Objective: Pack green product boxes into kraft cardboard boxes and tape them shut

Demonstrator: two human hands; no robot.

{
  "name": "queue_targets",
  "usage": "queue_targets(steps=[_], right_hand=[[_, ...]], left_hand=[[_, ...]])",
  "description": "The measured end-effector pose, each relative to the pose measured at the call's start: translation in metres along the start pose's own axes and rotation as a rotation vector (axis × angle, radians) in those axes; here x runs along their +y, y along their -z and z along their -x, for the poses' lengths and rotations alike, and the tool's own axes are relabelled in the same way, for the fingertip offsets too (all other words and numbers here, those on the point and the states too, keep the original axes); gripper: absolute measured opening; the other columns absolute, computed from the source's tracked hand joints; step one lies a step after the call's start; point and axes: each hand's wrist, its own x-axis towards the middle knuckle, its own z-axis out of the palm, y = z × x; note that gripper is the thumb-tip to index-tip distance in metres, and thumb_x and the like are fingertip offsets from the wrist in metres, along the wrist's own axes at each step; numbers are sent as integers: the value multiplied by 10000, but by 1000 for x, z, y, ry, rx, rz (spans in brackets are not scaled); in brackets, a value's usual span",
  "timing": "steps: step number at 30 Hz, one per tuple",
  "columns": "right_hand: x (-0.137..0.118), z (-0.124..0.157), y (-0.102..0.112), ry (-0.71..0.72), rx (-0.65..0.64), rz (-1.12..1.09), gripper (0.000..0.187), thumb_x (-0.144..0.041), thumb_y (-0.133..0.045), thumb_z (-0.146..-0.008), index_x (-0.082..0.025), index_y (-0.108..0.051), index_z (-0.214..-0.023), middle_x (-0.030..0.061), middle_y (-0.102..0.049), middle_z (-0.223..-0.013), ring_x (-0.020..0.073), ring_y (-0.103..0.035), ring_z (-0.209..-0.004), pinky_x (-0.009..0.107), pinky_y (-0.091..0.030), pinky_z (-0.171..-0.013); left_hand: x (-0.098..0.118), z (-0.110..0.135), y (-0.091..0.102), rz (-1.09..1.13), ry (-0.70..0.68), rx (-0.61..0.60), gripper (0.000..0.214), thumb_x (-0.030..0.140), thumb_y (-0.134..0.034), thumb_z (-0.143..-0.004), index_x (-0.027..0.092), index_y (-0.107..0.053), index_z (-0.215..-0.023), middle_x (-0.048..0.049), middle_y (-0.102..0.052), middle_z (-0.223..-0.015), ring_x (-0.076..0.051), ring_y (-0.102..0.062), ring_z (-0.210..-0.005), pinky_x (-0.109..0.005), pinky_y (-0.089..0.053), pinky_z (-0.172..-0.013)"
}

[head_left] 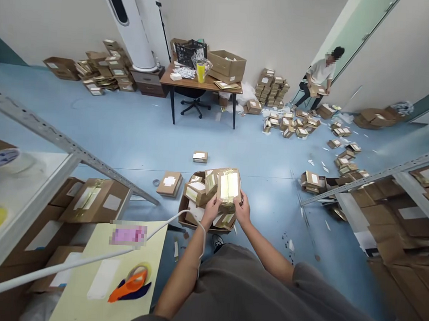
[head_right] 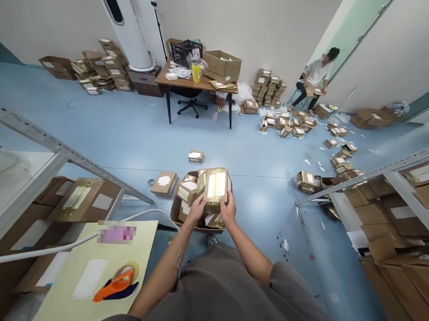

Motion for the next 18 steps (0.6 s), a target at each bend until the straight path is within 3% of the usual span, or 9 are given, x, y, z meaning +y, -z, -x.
queue_targets(steps=[2, 4, 6, 12, 15, 18], right_hand=[[8, -16, 6, -73, -29, -28, 643, -496, -630, -970, -227, -576, -1552, 119, -679, -1533, 305, -665, -1352, 451, -541, -1163], [13, -30, -1, -96, -91, -70, 665, -491, -638, -962, -225, -556, -1566, 129, -664, -1548, 320, -648, -1383, 463, -531, -1179], [15, -41, -22, -85, -175, -113, 712, -499, -652, -956, -216, -520, -1596, 144, -643, -1568, 331, -631, -1413, 478, -525, -1190], [21, -69, -110, -111, -413, -136, 757, -562, -643, -963, -216, -516, -1623, 142, -632, -1588, 333, -584, -1479, 475, -505, -1218], [34, -80, -137, -216, -474, 4, 759, -617, -698, -913, -236, -602, -1563, 134, -666, -1552, 368, -603, -1455, 526, -496, -1218], [47, -88, -151, -218, -526, 134, 704, -615, -773, -855, -244, -702, -1450, 128, -694, -1518, 395, -592, -1471, 569, -450, -1254]], left_hand=[[-3, -14, -8, -44, 6, -6, 698, 543, -722, -933, 141, -692, -1504, -169, -713, -1504, -368, -638, -1434, -526, -479, -1238], [-2, -23, -2, -84, 8, 34, 690, 512, -696, -961, 131, -666, -1536, -172, -704, -1518, -361, -640, -1432, -515, -482, -1235], [1, -31, 15, -123, 14, 117, 707, 501, -683, -975, 120, -634, -1568, -173, -692, -1533, -352, -636, -1439, -499, -483, -1236], [8, -52, 88, -175, 21, 349, 667, 495, -648, -1015, 189, -602, -1607, -117, -670, -1577, -298, -605, -1482, -416, -483, -1239], [-3, -64, 105, -226, 174, 394, 640, 423, -610, -1037, 189, -572, -1631, -136, -669, -1575, -314, -619, -1468, -443, -495, -1225], [-20, -74, 111, -276, 267, 452, 642, 410, -546, -1066, 155, -533, -1656, -173, -667, -1567, -310, -639, -1441, -434, -520, -1194]])
